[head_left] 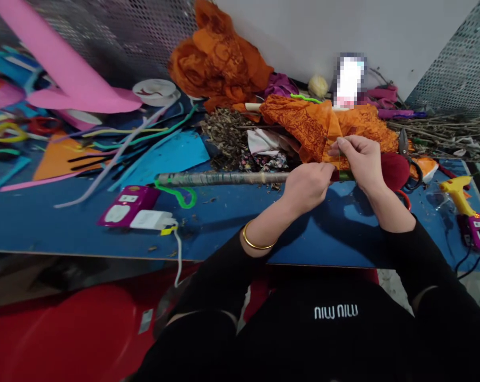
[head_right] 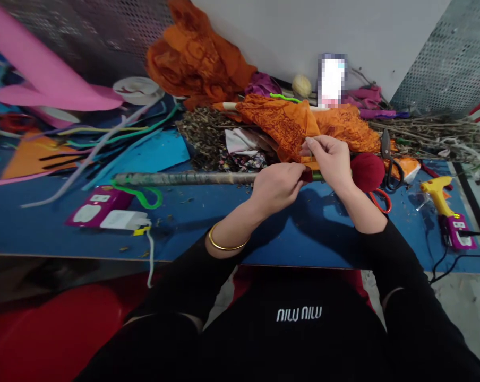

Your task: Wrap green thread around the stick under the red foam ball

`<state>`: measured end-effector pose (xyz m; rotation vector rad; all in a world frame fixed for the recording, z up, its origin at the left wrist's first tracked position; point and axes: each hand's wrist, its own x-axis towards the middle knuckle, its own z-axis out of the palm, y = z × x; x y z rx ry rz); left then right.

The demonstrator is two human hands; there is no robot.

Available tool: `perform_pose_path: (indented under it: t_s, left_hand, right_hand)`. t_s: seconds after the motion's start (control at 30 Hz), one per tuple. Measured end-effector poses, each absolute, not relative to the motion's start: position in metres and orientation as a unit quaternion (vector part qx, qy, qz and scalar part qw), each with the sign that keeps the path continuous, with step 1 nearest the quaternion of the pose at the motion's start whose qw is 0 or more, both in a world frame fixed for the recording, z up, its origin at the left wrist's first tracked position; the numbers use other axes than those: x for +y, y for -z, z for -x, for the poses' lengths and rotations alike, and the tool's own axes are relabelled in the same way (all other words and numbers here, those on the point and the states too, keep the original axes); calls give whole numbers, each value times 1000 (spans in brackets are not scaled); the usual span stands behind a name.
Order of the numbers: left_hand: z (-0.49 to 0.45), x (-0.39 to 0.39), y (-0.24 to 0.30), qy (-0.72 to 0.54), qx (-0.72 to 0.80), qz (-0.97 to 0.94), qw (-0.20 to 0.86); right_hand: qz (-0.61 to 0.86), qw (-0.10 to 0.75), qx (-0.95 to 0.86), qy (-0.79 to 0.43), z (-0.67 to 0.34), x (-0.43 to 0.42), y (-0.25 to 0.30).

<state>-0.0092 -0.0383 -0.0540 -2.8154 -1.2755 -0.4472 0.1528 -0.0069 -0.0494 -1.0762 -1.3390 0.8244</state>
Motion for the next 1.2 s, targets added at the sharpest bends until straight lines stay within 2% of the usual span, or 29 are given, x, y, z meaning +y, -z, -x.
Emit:
perform_pose_path:
  t_s: [0.43,0.7,0.97,1.07,1.2]
  left_hand:
    - [6,-37,64,189,-357,910,97]
    - [22,-27,60,221,-392,892,45]
    - [40,-17,46,242,-466,851,14]
    - [42,-14,43,229,-474,850,1]
    - [45,-12,41,239,-460,854,-46]
  right_hand:
    - [495,551,-559,-372,-154,-2,53]
    - [474,525,-566,-424,-171,-17,17]
    - [513,396,-639,-413,-238,-34,-31]
    - [537,406,-620,-404,-263,-27,-30]
    - [526,508,-566,-380,-290,1,-6]
